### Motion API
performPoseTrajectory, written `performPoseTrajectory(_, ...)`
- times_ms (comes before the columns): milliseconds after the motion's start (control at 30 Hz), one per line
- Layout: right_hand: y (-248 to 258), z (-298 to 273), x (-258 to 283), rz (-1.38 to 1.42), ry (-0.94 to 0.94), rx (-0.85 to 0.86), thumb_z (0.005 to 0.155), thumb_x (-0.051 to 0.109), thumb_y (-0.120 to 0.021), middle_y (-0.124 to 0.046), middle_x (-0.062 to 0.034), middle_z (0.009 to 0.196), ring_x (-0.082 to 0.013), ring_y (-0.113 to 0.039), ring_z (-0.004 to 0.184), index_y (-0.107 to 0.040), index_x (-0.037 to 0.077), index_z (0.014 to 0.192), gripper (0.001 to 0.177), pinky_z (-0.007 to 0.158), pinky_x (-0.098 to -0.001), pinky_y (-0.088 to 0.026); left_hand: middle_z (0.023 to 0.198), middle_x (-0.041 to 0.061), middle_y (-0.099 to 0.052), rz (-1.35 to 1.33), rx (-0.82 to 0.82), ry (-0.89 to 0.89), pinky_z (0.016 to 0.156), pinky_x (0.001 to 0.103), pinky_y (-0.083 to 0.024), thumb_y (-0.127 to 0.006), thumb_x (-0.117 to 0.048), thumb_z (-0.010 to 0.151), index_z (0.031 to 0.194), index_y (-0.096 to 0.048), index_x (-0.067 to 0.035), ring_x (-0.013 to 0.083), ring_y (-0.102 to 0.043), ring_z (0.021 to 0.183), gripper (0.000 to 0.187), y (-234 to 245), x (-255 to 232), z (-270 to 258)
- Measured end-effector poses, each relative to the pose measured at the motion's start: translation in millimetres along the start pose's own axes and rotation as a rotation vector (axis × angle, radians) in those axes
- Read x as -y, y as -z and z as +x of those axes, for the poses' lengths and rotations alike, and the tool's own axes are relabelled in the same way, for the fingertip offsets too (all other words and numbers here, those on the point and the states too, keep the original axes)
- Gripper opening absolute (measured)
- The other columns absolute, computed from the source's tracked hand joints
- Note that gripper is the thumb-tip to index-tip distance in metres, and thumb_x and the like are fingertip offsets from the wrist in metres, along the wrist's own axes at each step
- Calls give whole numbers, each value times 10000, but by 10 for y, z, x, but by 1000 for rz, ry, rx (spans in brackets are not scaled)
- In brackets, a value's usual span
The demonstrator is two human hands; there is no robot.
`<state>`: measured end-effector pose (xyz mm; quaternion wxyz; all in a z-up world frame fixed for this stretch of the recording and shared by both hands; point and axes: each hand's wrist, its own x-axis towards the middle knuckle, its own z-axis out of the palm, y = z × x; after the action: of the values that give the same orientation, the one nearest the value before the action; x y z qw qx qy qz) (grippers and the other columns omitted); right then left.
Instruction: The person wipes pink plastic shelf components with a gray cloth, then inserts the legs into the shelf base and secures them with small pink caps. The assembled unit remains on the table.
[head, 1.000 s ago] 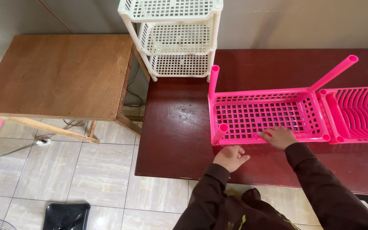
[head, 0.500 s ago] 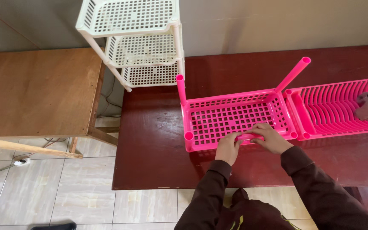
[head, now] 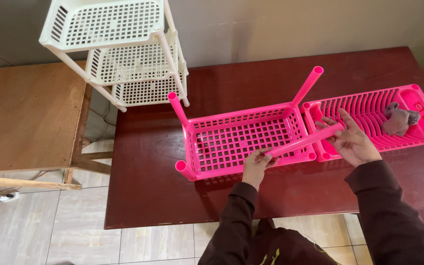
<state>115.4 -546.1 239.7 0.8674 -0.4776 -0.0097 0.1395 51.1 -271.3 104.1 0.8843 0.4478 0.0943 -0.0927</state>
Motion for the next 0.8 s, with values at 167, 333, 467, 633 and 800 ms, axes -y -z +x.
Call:
performPoseTrajectory(167, 127, -17, 37, -212, -106, 28, 941, 4, -620, -665, -178, 1315, -287, -636, 1232, -560, 26, 1337, 400, 1049, -441, -514, 1142, 126, -717, 100, 53, -28, 867, 328, -611, -595, -59, 1033, 1294, -631, 7, 183, -716, 1001, 273, -366, 179, 83)
performPoseTrajectory(333, 294, -80, 185, -731, 23, 14, 970, 41, -720, -720, -129, 1098, -161, -655, 990, -711, -27, 1177, 218, 865, -317, -537, 1207, 124, -728, 991, -66, -520, 971, 448, -492, -733, -180, 923, 1249, -693, -70, 296, -673, 1106, 347, -396, 214, -8)
performPoseTrajectory(467, 267, -171, 278, -1064, -33, -113, 903, 56, -769, -750, -119, 1024, -131, -666, 919, -718, -25, 1163, 276, 805, -307, -537, 1054, 121, -740, 1372, -114, -624, 1043, 488, -390, -786, -284, 839, 1138, -726, -93, 308, -680, 1030, 360, -456, 323, -4)
performPoseTrajectory(633, 133, -248, 317, -1003, 49, 16, 879, 31, -727, -737, -52, 1063, -104, -684, 981, -701, 0, 1148, 272, 877, -284, -554, 920, 61, -742, 1487, -85, -513, 960, 435, -432, -761, -314, 885, 1059, -751, -117, 249, -675, 903, 263, -404, 461, 15)
performPoseTrajectory(800, 77, -280, 397, -937, 26, 57, 869, 33, -715, -715, -28, 1097, -113, -680, 997, -678, 21, 1171, 304, 871, -287, -556, 915, 65, -734, 1547, -101, -597, 927, 432, -431, -752, -345, 890, 1032, -749, -108, 251, -665, 893, 277, -390, 488, 18)
